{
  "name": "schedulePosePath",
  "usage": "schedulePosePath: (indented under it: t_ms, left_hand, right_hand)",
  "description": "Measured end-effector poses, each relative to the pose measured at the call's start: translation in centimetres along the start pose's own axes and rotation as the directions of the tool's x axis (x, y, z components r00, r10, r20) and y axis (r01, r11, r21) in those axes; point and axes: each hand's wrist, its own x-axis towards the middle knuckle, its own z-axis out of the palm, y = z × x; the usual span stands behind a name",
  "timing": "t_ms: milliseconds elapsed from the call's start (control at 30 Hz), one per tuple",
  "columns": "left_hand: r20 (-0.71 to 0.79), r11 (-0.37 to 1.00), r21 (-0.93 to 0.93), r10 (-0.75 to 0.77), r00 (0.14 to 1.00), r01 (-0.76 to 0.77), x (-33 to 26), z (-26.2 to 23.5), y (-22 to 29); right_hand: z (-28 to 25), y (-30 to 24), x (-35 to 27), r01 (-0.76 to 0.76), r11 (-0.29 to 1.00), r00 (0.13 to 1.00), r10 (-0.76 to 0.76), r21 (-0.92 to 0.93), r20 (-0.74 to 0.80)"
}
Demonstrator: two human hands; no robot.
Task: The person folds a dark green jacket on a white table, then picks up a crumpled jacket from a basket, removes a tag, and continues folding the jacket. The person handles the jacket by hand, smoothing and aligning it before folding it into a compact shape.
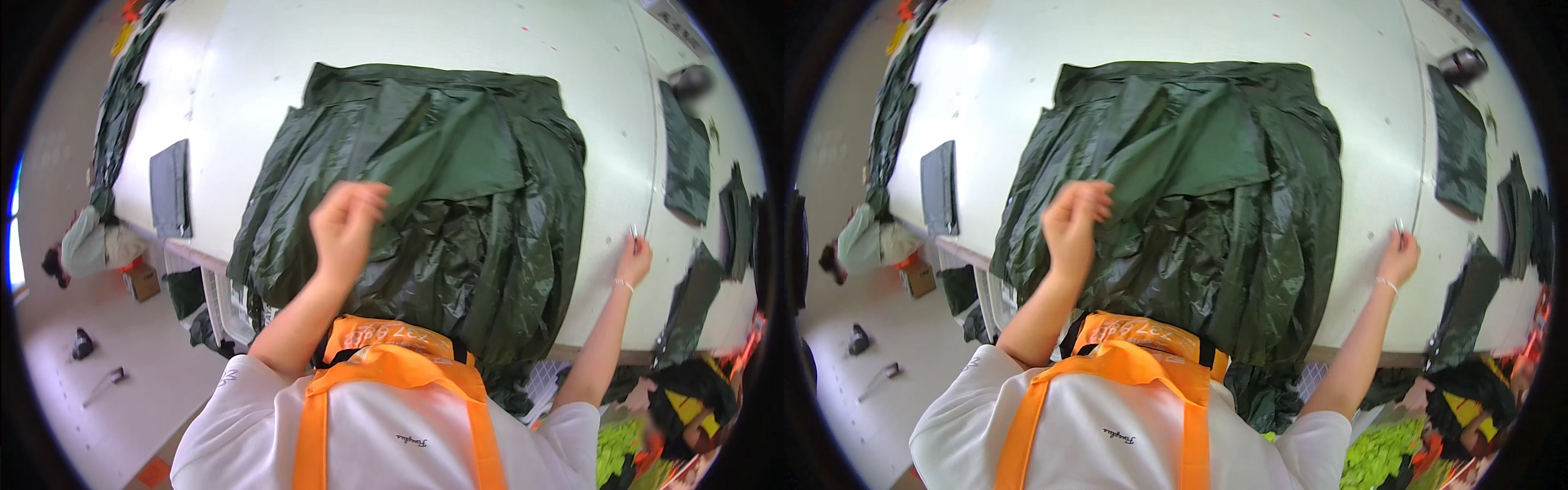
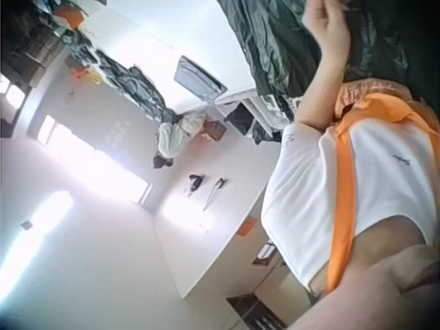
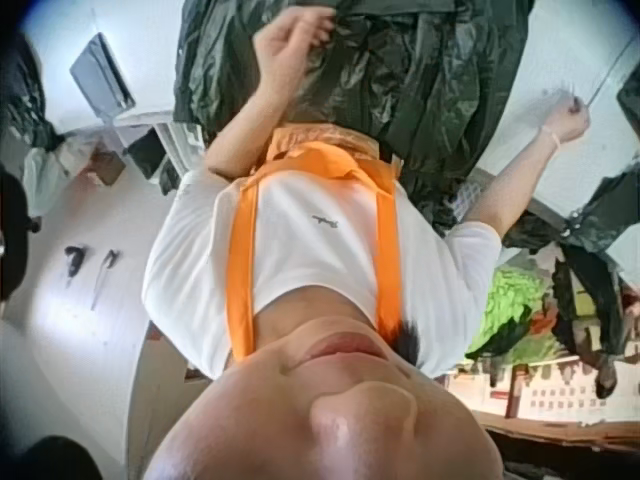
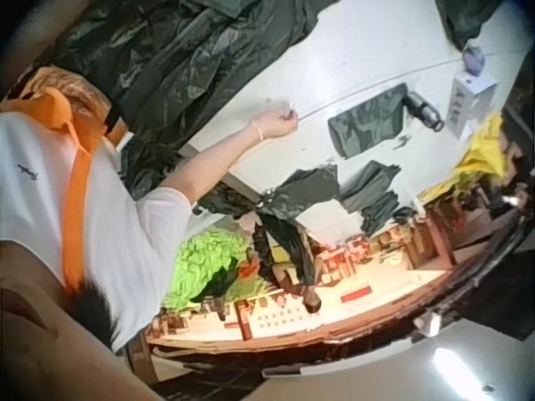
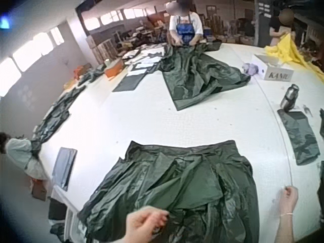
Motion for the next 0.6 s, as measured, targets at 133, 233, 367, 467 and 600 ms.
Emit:
schedulePosePath:
  t_ms: [133,233,367,467,600]
  left_hand:
    - [-0.207,0.945,0.310,-0.040,0.978,0.104,1.2,-7.3,-5.5]
    - [-0.025,0.870,0.426,-0.263,0.964,0.248,0.0,-6.4,-5.9]
    - [0.152,0.667,0.744,-0.108,0.982,-0.041,0.4,-2.6,-5.4]
    - [0.167,0.887,0.444,-0.218,0.962,0.124,1.9,-1.8,-6.6]
    - [0.393,0.391,-0.727,-0.436,0.809,0.564,2.0,-3.1,-1.5]
  right_hand:
    - [-0.4,-0.9,-0.3,0.268,0.945,0.935,-0.302,-0.188,-0.186]
    - [-1.4,-9.7,-3.8,0.189,0.917,0.970,-0.231,0.352,0.081]
    - [-2.2,-25.7,-16.6,-0.460,0.735,0.297,-0.402,0.499,0.866]
    - [1.4,-30.6,-20.8,-0.720,0.609,0.170,-0.309,0.332,0.936]
    - [-0.3,-33.6,-21.8,-0.999,0.042,-0.013,-0.508,0.009,0.861]
